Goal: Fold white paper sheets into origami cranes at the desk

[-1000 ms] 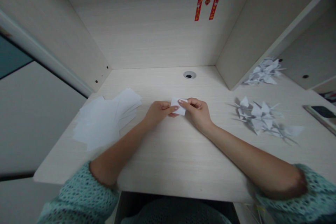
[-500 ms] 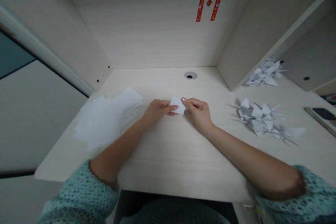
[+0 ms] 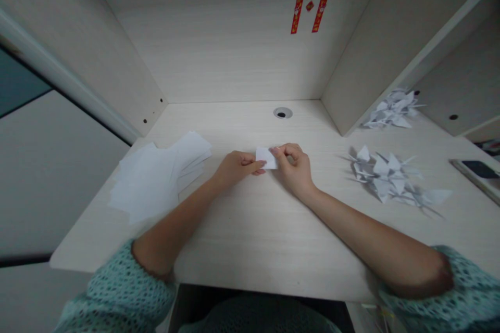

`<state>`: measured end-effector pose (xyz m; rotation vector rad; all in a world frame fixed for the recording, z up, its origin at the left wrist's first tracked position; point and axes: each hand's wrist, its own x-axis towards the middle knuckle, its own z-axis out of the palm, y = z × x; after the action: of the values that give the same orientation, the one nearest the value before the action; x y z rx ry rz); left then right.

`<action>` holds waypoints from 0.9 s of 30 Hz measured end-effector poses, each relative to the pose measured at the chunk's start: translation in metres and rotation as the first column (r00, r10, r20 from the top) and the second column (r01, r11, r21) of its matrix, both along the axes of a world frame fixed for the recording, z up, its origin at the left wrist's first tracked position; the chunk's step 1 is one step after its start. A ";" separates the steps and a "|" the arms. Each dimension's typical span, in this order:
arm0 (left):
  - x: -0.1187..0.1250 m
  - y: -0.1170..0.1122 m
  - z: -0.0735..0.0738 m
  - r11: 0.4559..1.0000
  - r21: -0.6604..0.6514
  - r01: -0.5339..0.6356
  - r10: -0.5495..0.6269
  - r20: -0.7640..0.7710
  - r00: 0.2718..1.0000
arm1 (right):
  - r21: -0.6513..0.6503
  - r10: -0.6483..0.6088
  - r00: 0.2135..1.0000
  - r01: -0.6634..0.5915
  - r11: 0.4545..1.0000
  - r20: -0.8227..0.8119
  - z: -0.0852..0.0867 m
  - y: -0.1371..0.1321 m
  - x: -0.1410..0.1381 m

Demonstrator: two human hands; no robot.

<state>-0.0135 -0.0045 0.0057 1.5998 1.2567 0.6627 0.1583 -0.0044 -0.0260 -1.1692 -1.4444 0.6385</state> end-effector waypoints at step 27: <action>0.013 -0.010 -0.016 0.933 0.210 -0.291 0.261 0.158 0.952 | -0.186 0.138 0.983 -0.160 0.969 -0.123 0.005 -0.002 -0.005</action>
<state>-0.0003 -0.0141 -0.0104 1.5491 1.3612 1.1083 0.1533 -0.0065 -0.0213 -1.1635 -1.4092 0.9532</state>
